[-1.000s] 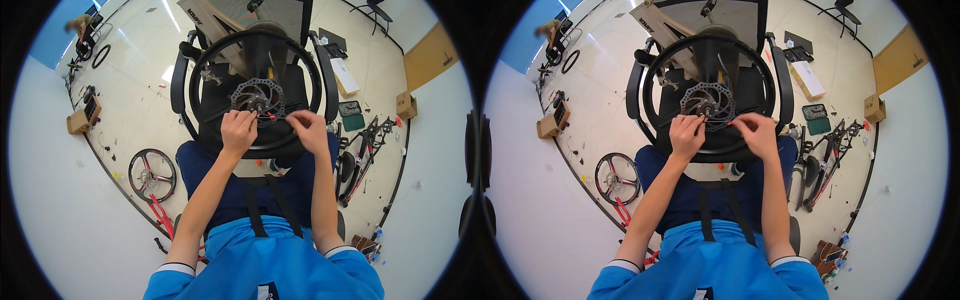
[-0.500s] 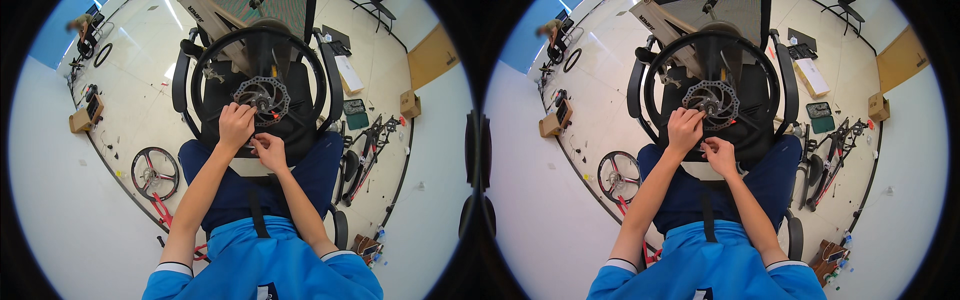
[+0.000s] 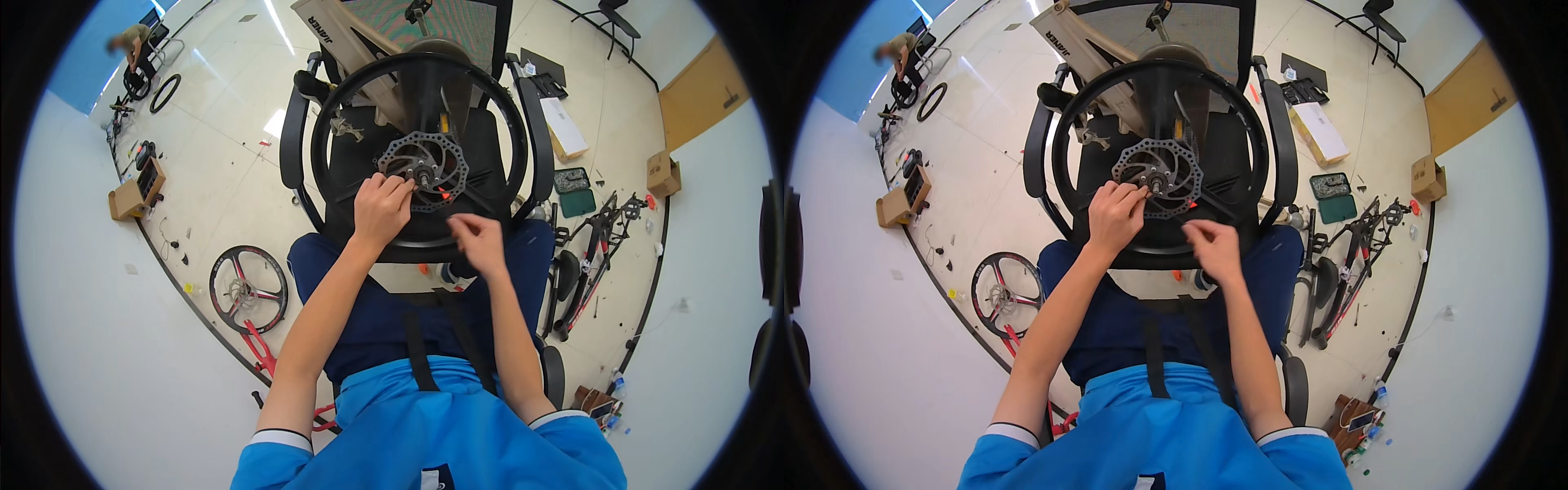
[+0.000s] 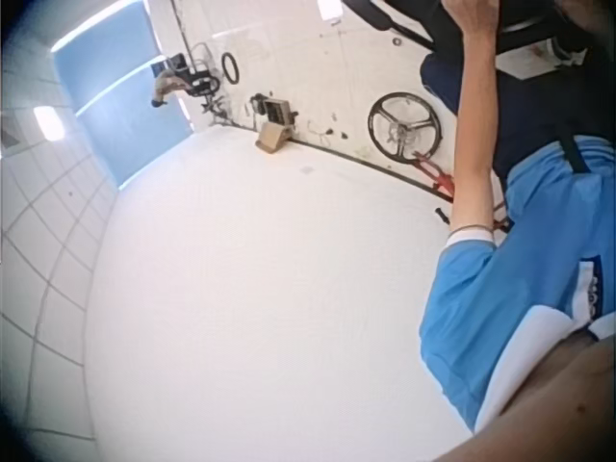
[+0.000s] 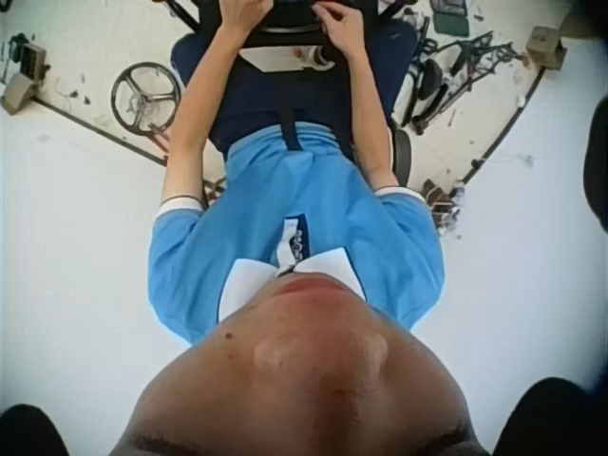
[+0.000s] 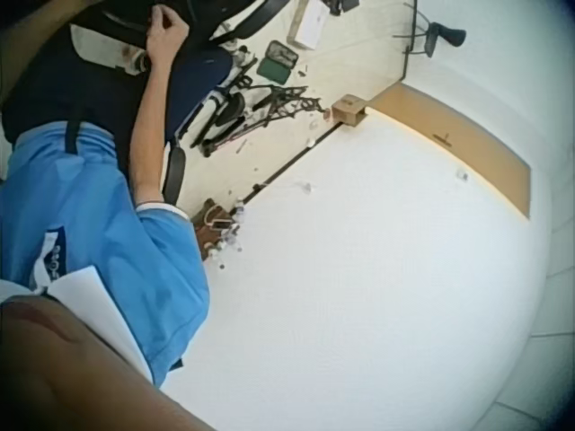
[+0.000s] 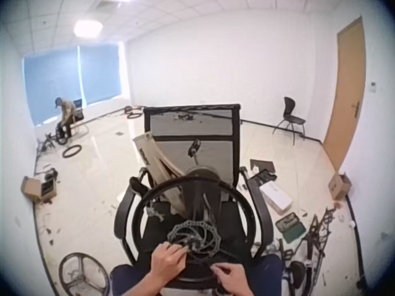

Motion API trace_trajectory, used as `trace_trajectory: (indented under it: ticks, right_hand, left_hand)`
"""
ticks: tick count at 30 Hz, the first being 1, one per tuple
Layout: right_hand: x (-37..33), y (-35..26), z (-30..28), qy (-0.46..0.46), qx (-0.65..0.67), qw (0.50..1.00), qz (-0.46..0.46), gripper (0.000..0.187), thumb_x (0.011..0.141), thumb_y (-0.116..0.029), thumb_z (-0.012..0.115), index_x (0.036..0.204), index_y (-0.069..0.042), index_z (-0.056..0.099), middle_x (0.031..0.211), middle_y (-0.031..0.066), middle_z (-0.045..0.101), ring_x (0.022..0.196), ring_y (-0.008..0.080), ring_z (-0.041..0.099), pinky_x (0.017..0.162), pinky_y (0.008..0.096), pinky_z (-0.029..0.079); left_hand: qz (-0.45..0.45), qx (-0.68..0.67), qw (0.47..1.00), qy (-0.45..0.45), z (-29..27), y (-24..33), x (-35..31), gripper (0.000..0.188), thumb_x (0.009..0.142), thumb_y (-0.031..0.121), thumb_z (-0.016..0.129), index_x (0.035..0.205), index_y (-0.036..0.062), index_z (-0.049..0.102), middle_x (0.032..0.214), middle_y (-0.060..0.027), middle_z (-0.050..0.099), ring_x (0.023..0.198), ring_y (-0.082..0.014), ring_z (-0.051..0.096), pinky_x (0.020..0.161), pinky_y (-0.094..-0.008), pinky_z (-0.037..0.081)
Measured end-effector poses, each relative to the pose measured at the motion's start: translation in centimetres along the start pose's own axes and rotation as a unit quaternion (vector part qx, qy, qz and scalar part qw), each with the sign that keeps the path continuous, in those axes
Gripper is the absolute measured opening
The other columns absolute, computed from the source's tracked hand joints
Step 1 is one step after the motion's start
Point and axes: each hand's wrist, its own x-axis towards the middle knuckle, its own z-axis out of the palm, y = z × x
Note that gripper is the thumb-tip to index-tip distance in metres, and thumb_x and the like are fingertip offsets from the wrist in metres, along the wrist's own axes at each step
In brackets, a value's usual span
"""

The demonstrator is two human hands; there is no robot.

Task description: The person assembles a bicycle hub by hand, inserting and tightening small components into the hub while seated. The person repeatedly adjusts and secures parts within the hub using both hands.

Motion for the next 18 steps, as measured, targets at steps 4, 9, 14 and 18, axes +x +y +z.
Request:
trace_trajectory:
  ticks: [4, 9, 14, 18]
  right_hand:
    - [1.9, -4.3, -1.8, 0.035, -0.107, 0.984, -0.135, 0.013, 0.090, -0.010, 0.072, 0.095, 0.002, 0.075, 0.075, 0.0056, 0.069, 0.059, 0.0083, 0.058, 0.056, 0.0247, 0.046]
    - [1.2, -5.1, -1.2, 0.067, -0.102, 0.980, -0.155, 0.010, 0.089, -0.006, 0.072, 0.092, 0.003, 0.074, 0.076, 0.0061, 0.069, 0.063, 0.0091, 0.060, 0.059, 0.0249, 0.046]
    - [0.5, -3.8, -0.6, 0.055, 0.004, 0.992, -0.110, 0.012, 0.094, -0.008, 0.069, 0.097, 0.003, 0.073, 0.072, 0.0004, 0.064, 0.059, 0.0063, 0.057, 0.055, 0.0219, 0.044]
    - [-0.1, -3.0, -0.2, 0.035, 0.075, 0.994, -0.072, 0.012, 0.095, -0.009, 0.069, 0.099, 0.002, 0.073, 0.072, 0.0003, 0.064, 0.060, 0.0060, 0.057, 0.055, 0.0216, 0.045]
  left_hand:
    - [-0.030, -0.018, 0.999, 0.018, 0.6, 0.5, -0.2, 0.012, 0.074, 0.001, 0.076, 0.086, 0.0044, 0.073, 0.081, -0.0036, 0.065, 0.072, -0.0237, 0.059, 0.066, -0.0348, 0.048]
    - [-0.017, -0.017, 1.000, -0.001, -0.4, 1.0, 0.3, 0.012, 0.074, -0.001, 0.076, 0.085, 0.0024, 0.072, 0.080, -0.0054, 0.065, 0.073, -0.0250, 0.060, 0.066, -0.0357, 0.049]
    - [-0.008, -0.024, 1.000, 0.016, -0.7, 1.2, 0.5, 0.014, 0.074, -0.002, 0.075, 0.087, 0.0022, 0.072, 0.083, -0.0065, 0.066, 0.074, -0.0253, 0.062, 0.065, -0.0359, 0.049]
    - [-0.006, -0.022, 0.999, 0.025, -1.5, 1.5, 1.4, 0.016, 0.074, -0.003, 0.076, 0.088, 0.0026, 0.072, 0.085, -0.0062, 0.067, 0.075, -0.0249, 0.063, 0.065, -0.0351, 0.050]
